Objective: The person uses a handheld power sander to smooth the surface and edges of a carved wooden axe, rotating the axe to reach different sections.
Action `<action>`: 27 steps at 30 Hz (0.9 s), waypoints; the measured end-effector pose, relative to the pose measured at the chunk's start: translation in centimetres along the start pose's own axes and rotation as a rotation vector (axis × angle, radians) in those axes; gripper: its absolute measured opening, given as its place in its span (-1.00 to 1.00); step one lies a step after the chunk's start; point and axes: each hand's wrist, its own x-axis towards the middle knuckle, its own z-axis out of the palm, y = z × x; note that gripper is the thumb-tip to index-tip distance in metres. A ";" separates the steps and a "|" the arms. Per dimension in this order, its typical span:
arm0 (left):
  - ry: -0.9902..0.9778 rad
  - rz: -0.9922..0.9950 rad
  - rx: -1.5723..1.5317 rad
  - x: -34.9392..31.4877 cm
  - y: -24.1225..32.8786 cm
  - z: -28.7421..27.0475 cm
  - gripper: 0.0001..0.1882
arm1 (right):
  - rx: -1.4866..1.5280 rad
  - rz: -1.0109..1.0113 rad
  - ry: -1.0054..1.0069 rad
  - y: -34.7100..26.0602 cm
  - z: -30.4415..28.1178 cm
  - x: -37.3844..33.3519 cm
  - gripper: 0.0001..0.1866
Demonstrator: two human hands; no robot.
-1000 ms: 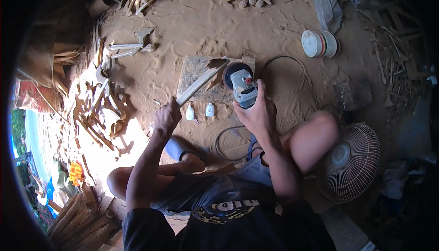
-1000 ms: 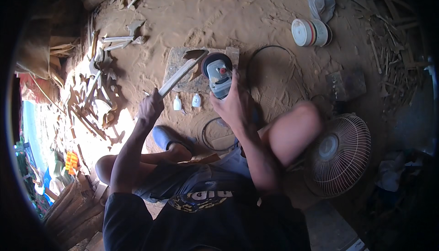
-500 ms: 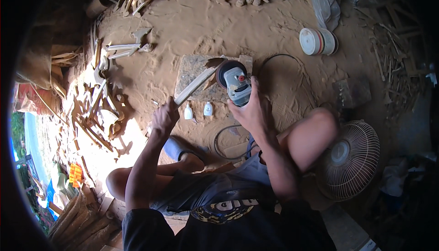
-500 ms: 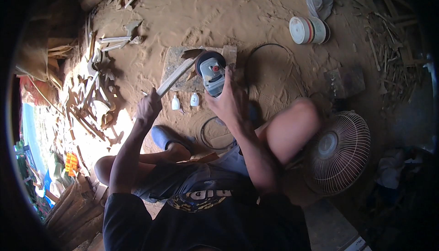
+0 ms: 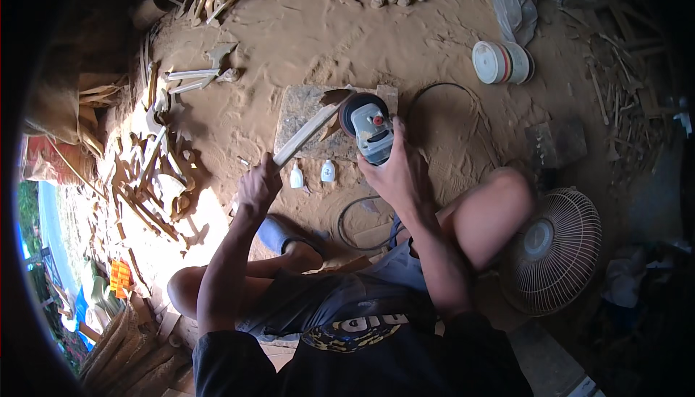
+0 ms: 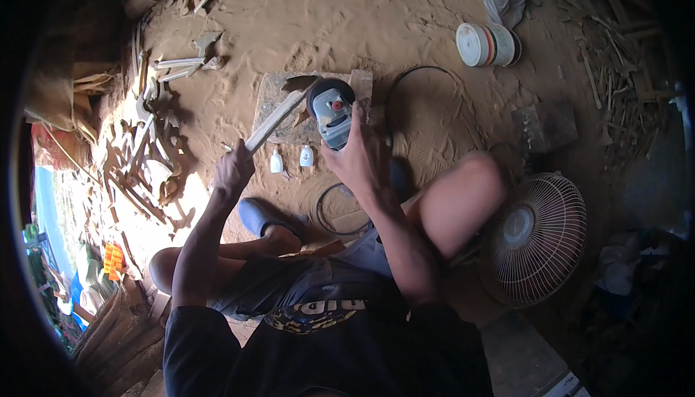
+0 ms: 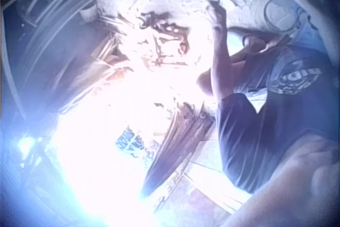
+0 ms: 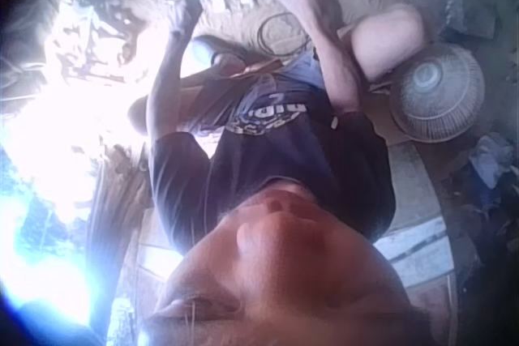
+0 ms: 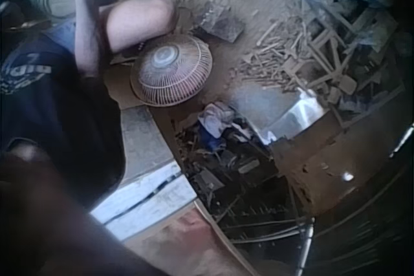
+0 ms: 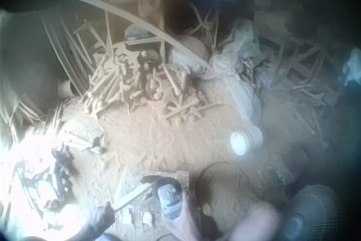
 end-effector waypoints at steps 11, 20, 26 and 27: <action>-0.244 -0.160 -0.336 0.7 -3.2 0.7 -0.82 | 0.057 -0.040 0.126 1.0 0.0 0.2 0.02; -0.990 -0.516 -0.793 -2.2 -4.7 3.3 -0.59 | 0.057 0.146 0.120 0.6 -3.8 0.6 -0.02; -0.912 -0.537 -1.052 -2.2 -3.7 6.2 -0.45 | -0.083 0.184 0.001 0.8 -2.5 0.4 0.02; -0.835 -0.439 -1.036 -2.1 -4.2 7.4 -0.46 | -0.091 0.167 -0.009 0.8 -1.9 0.4 0.02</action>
